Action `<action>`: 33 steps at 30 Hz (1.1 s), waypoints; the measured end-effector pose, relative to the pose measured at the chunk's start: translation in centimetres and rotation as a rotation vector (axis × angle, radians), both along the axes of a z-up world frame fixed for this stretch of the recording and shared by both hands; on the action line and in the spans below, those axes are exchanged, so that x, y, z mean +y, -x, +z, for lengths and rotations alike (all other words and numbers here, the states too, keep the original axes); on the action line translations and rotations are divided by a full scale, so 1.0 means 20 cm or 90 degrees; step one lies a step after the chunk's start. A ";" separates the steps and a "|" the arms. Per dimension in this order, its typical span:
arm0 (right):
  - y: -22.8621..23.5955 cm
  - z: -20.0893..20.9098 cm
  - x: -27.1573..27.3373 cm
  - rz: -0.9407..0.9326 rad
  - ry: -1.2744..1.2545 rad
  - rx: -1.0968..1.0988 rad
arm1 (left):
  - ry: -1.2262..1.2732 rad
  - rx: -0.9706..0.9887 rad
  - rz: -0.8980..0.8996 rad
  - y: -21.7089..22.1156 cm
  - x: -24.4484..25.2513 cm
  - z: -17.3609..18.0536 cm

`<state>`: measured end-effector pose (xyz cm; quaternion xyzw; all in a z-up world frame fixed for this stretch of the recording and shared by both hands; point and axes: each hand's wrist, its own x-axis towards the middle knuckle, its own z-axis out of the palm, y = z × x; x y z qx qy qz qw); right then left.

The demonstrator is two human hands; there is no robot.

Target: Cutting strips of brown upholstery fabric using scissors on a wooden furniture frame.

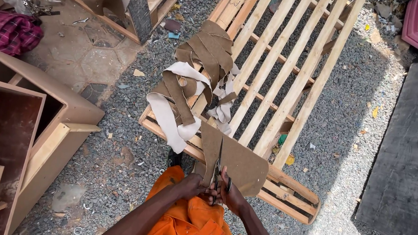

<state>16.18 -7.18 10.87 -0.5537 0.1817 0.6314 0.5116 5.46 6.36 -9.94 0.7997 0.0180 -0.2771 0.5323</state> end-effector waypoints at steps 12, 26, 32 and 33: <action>0.00 0.09 0.07 -0.071 0.131 -0.193 | -0.034 0.170 0.060 -0.18 0.18 0.31; 0.00 0.07 0.07 -0.046 0.059 -0.073 | 0.252 0.214 0.322 -0.51 0.24 0.50; -0.03 0.07 0.11 -0.124 0.078 -0.127 | 0.346 0.303 0.383 -0.46 0.27 0.45; -0.02 0.08 0.12 -0.122 0.077 -0.127 | 0.347 0.302 0.385 -0.45 0.26 0.39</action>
